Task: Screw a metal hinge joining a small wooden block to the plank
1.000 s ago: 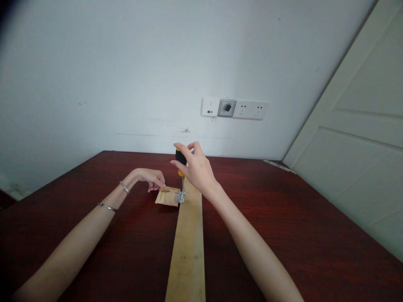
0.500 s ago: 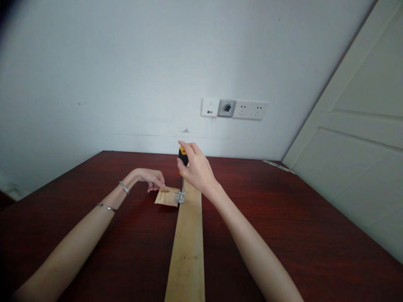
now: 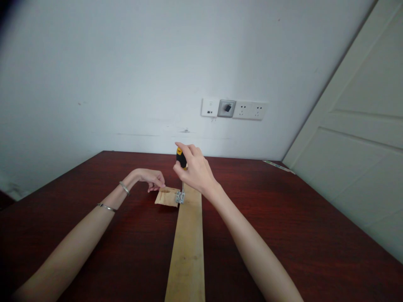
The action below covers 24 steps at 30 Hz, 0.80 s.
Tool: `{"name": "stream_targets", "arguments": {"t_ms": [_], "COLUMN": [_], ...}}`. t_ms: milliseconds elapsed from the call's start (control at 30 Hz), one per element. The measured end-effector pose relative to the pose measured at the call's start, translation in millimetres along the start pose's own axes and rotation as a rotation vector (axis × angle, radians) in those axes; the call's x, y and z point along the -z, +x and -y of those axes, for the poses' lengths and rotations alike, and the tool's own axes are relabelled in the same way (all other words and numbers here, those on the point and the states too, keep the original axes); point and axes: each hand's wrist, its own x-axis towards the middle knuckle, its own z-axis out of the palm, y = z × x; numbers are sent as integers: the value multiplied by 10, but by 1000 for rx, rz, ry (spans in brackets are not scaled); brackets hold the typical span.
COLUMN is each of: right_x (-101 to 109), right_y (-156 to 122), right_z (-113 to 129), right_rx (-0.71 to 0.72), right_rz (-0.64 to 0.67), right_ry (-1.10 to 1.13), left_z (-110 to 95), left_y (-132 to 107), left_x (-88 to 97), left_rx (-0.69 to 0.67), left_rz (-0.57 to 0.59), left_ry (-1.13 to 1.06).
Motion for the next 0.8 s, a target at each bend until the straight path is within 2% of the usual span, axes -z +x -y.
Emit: {"name": "stream_targets", "arguments": {"t_ms": [133, 333, 600, 800], "right_x": [5, 17, 27, 54], "right_y": [-3, 1, -7, -4], "right_z": [-11, 2, 12, -9], "right_rx": [-30, 28, -20, -10], "right_rz": [14, 23, 35, -94], "right_ry": [-58, 12, -93, -26], "left_z": [1, 30, -6, 1], "left_y": [6, 24, 8, 21], "left_x": [2, 15, -5, -1], "left_rx": [13, -13, 42, 64], "left_rz": [-2, 15, -4, 4], "left_ry": [-2, 8, -2, 22]}}
